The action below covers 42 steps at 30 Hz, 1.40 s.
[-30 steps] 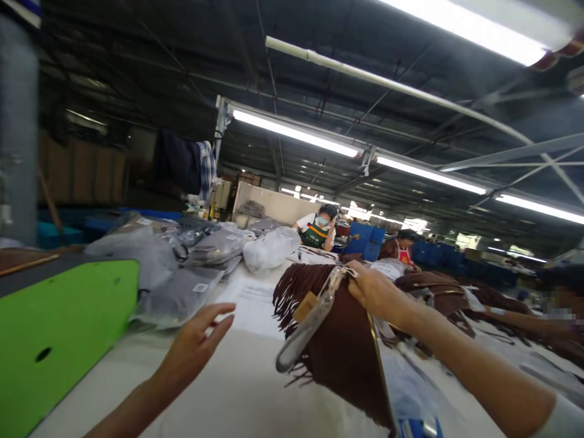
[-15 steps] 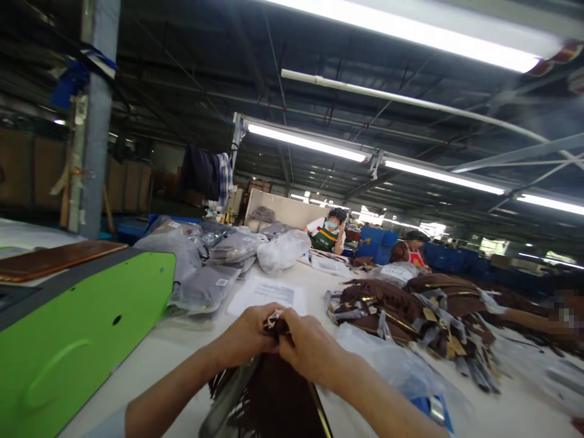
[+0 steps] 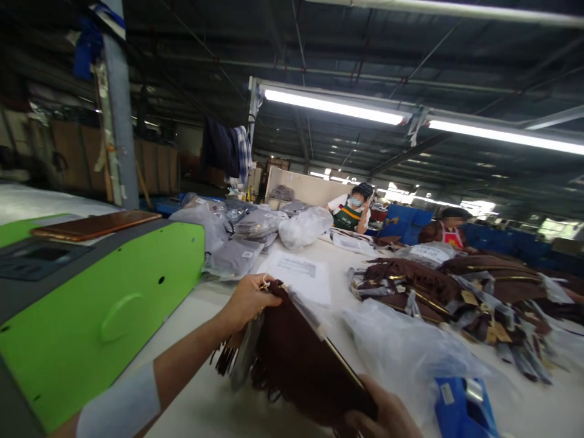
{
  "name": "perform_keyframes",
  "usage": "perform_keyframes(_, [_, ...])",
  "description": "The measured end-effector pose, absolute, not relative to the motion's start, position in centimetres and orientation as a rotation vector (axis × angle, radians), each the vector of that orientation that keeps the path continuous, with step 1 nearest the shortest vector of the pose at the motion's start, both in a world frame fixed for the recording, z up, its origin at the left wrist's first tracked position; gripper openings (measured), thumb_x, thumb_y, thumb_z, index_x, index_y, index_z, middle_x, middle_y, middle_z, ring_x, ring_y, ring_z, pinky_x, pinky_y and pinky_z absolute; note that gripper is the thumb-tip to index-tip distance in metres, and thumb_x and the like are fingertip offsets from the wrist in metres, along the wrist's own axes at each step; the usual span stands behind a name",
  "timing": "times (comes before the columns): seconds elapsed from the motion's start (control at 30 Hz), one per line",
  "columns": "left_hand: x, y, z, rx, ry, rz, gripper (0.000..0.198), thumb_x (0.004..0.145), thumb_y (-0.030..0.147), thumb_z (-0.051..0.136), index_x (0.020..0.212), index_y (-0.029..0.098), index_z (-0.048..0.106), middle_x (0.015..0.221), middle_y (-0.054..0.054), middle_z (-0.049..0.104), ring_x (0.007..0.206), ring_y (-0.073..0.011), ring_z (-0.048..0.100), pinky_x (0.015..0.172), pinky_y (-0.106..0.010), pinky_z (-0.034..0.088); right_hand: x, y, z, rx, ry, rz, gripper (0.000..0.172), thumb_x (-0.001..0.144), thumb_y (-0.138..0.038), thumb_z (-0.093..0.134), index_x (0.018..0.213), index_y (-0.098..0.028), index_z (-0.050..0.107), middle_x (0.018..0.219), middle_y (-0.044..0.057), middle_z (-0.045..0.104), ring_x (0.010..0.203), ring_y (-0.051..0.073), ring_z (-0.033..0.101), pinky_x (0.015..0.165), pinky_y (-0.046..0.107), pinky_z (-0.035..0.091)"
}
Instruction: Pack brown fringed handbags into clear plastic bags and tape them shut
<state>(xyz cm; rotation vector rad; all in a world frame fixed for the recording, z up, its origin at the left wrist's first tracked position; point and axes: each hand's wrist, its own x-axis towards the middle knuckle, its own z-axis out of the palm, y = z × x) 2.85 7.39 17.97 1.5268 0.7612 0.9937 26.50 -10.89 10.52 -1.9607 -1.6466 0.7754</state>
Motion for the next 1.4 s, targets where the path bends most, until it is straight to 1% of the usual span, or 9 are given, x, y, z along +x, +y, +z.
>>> perform_keyframes(0.17, [0.0, 8.8, 17.6, 1.548, 0.78, 0.878, 0.034, 0.051, 0.027, 0.07, 0.081, 0.013, 0.061, 0.07, 0.0, 0.063, 0.067, -0.0155, 0.056, 0.067, -0.028, 0.041, 27.2, -9.1, 10.2, -1.965, -1.691, 0.697, 0.019, 0.072, -0.039, 0.043, 0.065, -0.021, 0.047, 0.062, -0.003, 0.054, 0.063, 0.015, 0.052, 0.056, 0.023, 0.034])
perform_keyframes(0.37, [-4.1, 8.6, 19.8, 1.918, 0.86, 0.564, 0.081, 0.056, 0.033, 0.073, 0.129, 0.02, 0.039, 0.12, -0.009, 0.057, 0.111, -0.0245, 0.05, 0.095, -0.037, 0.036, 27.0, -8.5, 13.2, -2.161, -1.86, 0.51, 0.024, 0.076, -0.041, 0.038, 0.067, -0.023, 0.049, 0.066, 0.0, 0.057, 0.066, 0.017, 0.052, 0.059, 0.026, 0.032])
perform_keyframes(0.47, [-2.8, 7.6, 19.7, 2.345, 0.838, 0.453, 0.068, 0.058, 0.025, 0.073, 0.122, 0.021, 0.05, 0.119, -0.007, 0.058, 0.108, -0.0249, 0.051, 0.093, -0.034, 0.038, 26.3, -8.5, 14.5, -2.2, -1.887, 0.521, 0.024, 0.075, -0.042, 0.035, 0.066, -0.023, 0.047, 0.067, 0.0, 0.057, 0.067, 0.017, 0.053, 0.06, 0.026, 0.033])
perform_keyframes(0.67, [-0.4, 7.7, 18.2, 2.64, 0.761, 0.51, 0.009, 0.072, 0.009, 0.059, 0.073, 0.016, 0.064, 0.08, -0.002, 0.063, 0.081, -0.0159, 0.057, 0.075, -0.025, 0.041, 26.2, -8.7, 14.6, -2.278, -1.929, 0.509, 0.027, 0.075, -0.045, 0.032, 0.069, -0.023, 0.048, 0.069, 0.001, 0.059, 0.069, 0.018, 0.054, 0.062, 0.027, 0.033])
perform_keyframes(0.87, [-3.9, 7.6, 20.0, 2.409, 0.409, 0.308, 0.006, 0.072, 0.019, 0.062, 0.076, 0.018, 0.066, 0.108, -0.003, 0.063, 0.1, -0.0155, 0.056, 0.088, -0.023, 0.04, 27.4, -8.8, 13.6, -2.255, -1.912, 0.573, 0.035, 0.077, -0.051, 0.028, 0.071, -0.024, 0.05, 0.067, 0.001, 0.059, 0.066, 0.018, 0.054, 0.059, 0.026, 0.034])
perform_keyframes(1.03, [-3.2, 7.2, 19.9, 2.246, 0.912, 0.578, 0.037, 0.072, 0.039, 0.06, 0.099, 0.014, 0.062, 0.101, -0.006, 0.066, 0.095, -0.0197, 0.059, 0.085, -0.028, 0.043, 27.6, -8.6, 13.5, -2.234, -1.943, 0.555, 0.038, 0.079, -0.054, 0.026, 0.073, -0.026, 0.052, 0.069, -0.001, 0.061, 0.068, 0.017, 0.056, 0.061, 0.026, 0.035])
perform_keyframes(1.13, [-0.8, 6.9, 19.3, 2.496, 0.965, 0.31, 0.061, 0.059, 0.042, 0.072, 0.112, 0.016, 0.057, 0.111, -0.008, 0.063, 0.1, -0.0237, 0.057, 0.085, -0.03, 0.044, 27.4, -8.7, 14.0, -2.262, -1.917, 0.583, 0.04, 0.077, -0.055, 0.024, 0.074, -0.027, 0.052, 0.069, -0.001, 0.062, 0.069, 0.018, 0.057, 0.062, 0.026, 0.037])
perform_keyframes(1.27, [1.0, 6.5, 18.9, 2.75, 0.932, -0.197, 0.044, 0.055, 0.026, 0.068, 0.098, 0.021, 0.065, 0.089, -0.005, 0.068, 0.081, -0.0226, 0.062, 0.062, -0.026, 0.046, 27.5, -9.5, 14.8, -2.268, -1.907, 0.529, 0.037, 0.077, -0.054, 0.026, 0.073, -0.027, 0.052, 0.068, -0.002, 0.062, 0.067, 0.017, 0.057, 0.061, 0.026, 0.036])
perform_keyframes(1.4, [0.7, 6.3, 18.3, 2.777, 1.049, -0.126, 0.034, 0.054, 0.019, 0.061, 0.087, 0.02, 0.066, 0.077, -0.004, 0.068, 0.073, -0.0207, 0.062, 0.052, -0.023, 0.04, 28.0, -9.8, 15.1, -2.269, -1.905, 0.448, 0.036, 0.078, -0.051, 0.029, 0.072, -0.026, 0.054, 0.066, -0.001, 0.061, 0.065, 0.018, 0.056, 0.059, 0.027, 0.034])
